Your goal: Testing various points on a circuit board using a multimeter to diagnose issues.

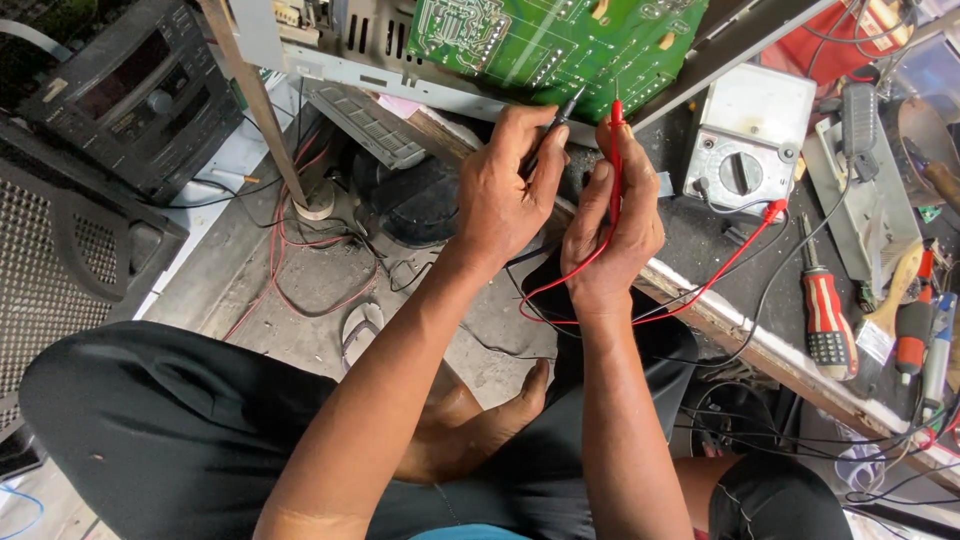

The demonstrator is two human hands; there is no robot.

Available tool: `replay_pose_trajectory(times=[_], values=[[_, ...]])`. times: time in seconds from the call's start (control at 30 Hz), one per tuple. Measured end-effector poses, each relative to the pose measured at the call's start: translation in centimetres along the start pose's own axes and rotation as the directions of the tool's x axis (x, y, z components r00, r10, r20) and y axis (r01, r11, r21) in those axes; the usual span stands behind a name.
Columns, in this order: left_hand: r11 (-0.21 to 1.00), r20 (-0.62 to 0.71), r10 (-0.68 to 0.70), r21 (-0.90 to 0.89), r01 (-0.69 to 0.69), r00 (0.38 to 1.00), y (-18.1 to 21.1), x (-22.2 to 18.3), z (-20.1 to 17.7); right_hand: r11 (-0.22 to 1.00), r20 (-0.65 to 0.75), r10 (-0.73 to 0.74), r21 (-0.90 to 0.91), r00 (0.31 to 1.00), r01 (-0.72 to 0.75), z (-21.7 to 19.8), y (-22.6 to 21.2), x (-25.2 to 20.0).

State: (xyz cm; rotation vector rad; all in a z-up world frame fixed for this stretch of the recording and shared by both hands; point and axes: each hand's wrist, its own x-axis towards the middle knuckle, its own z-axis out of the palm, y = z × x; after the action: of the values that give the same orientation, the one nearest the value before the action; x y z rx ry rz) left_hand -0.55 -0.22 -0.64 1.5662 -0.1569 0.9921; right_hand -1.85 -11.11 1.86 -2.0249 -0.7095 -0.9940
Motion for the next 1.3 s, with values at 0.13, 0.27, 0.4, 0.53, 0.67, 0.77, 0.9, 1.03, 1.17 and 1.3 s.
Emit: replay_pose_trajectory(times=[0.13, 0.27, 0.4, 0.53, 0.67, 0.77, 0.9, 1.03, 1.17, 1.3], values=[[1.0, -0.117, 0.02, -0.001, -0.02, 0.993, 0.0, 0.1, 0.4, 0.999, -0.04, -0.051, -0.009, 0.998, 0.05, -0.3, 0.2, -0.1], [1.0, -0.129, 0.021, 0.008, -0.02, 0.991, -0.5, 0.1, 0.6, 0.999, -0.039, -0.041, -0.029, 0.998, 0.04, -0.5, 0.5, -0.2], [0.999, -0.116, 0.015, -0.034, -0.019, 0.993, -0.1, 0.2, 0.3, 0.999, -0.031, -0.048, 0.0, 0.998, 0.048, -0.5, 0.1, 0.3], [1.0, -0.115, 0.021, -0.004, -0.021, 0.993, 0.1, 0.2, 0.2, 0.999, -0.043, -0.051, 0.006, 0.998, 0.051, -0.3, -0.3, 0.7], [1.0, -0.107, 0.009, -0.011, -0.011, 0.994, 0.1, 0.2, 0.4, 0.998, -0.059, -0.06, 0.008, 0.996, 0.06, -0.1, -0.1, 0.8], [1.0, -0.096, 0.006, -0.007, -0.006, 0.995, 0.1, 0.2, 0.3, 0.999, -0.063, -0.05, 0.013, 0.997, 0.051, 0.0, -0.3, 0.8], [0.999, -0.04, -0.023, 0.025, 0.024, 0.999, 0.8, 0.3, 0.0, 1.0, -0.067, -0.018, -0.014, 0.998, 0.017, -0.1, -0.7, 0.6], [0.996, 0.013, -0.049, 0.074, 0.048, 0.999, 1.1, 0.3, -0.2, 0.999, -0.092, 0.041, 0.025, 0.995, -0.038, -0.1, -0.8, 0.4], [0.998, 0.024, -0.039, 0.054, 0.037, 0.999, 1.3, 0.4, -0.3, 0.996, -0.155, 0.082, 0.034, 0.984, -0.078, 0.0, -0.7, 0.0], [0.997, 0.015, -0.054, 0.061, 0.053, 0.998, 1.4, 0.3, -0.3, 0.997, -0.191, 0.07, -0.013, 0.979, -0.073, 0.0, -0.7, 0.2]])
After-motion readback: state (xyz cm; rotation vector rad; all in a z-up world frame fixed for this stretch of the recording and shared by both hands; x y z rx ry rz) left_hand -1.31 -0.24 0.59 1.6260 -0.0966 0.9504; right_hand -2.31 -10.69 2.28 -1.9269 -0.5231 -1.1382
